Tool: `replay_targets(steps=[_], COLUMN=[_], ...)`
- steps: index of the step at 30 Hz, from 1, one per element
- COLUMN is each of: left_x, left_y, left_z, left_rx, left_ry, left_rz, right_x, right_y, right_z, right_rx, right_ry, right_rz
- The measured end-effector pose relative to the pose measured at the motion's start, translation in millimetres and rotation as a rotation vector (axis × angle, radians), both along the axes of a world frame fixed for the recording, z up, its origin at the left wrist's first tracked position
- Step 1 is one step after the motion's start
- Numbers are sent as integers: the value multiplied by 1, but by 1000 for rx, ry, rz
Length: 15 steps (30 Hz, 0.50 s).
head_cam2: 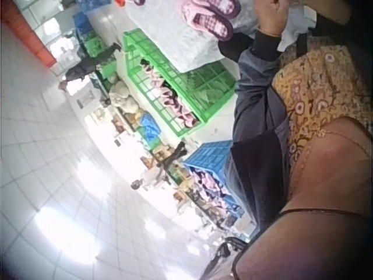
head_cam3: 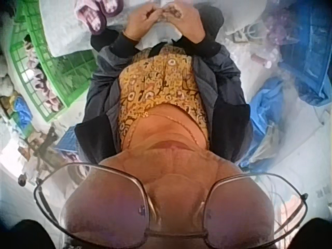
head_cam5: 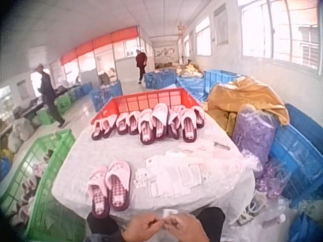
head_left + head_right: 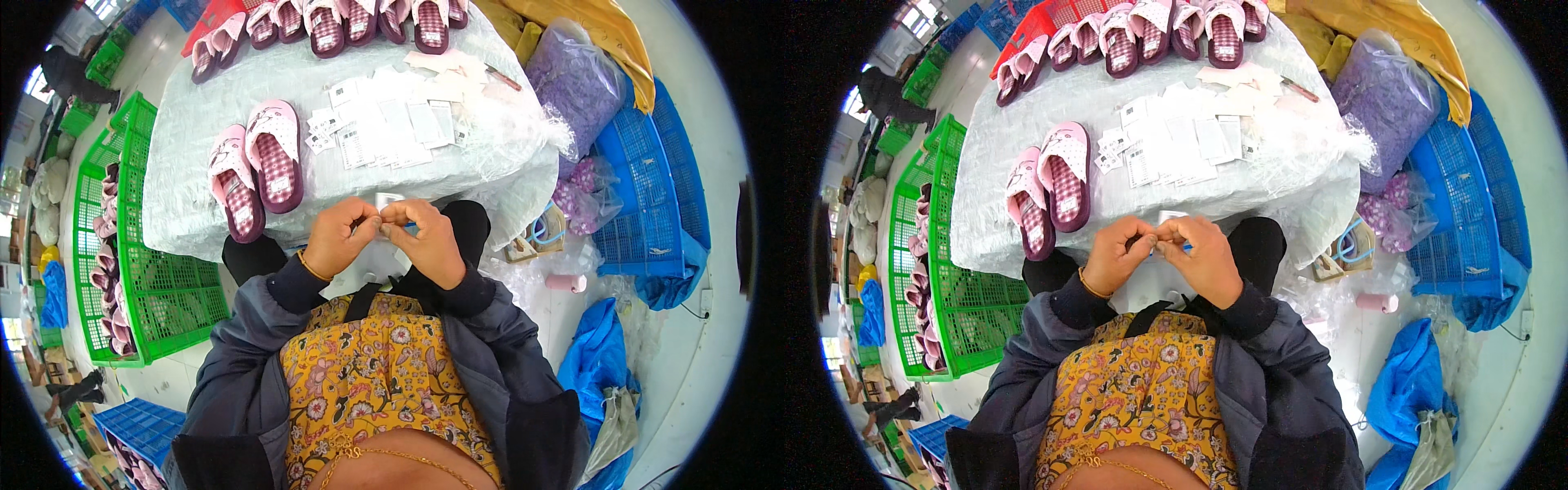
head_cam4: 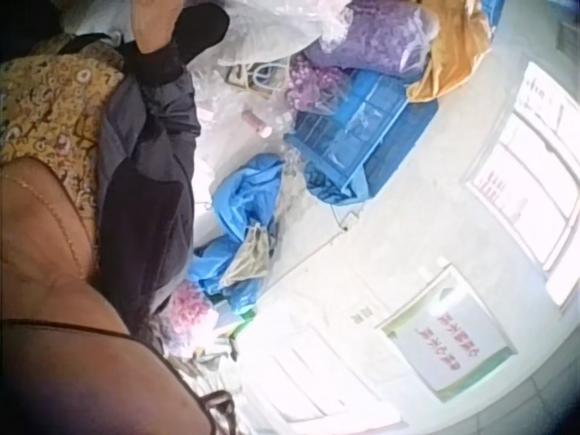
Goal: The person attaches small paper tags to pairs of pink and maroon checkered slippers. They pick up a tag, thread it through the slipper strap, and place the tagged slipper into a red basket. The process repeats for multiple pairs.
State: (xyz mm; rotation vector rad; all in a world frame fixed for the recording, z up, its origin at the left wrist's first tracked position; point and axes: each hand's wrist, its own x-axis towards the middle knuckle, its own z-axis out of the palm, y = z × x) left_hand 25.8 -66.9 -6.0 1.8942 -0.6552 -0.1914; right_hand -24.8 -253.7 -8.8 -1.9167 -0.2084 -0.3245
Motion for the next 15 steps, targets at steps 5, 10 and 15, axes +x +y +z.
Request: replay_targets(steps=[5, 10, 15], left_x=[12, 70, 166], left_y=[-14, -32, -61], left_z=[2, 17, -4], left_rx=[52, 45, 335], left_ry=[13, -67, -556], left_rz=[-15, 132, 133], right_x=[0, -1, 4], right_y=[-3, -13, -19], right_z=[0, -11, -16], right_rx=[200, 237, 335], right_ry=[243, 190, 181], right_rz=[-31, -89, -142])
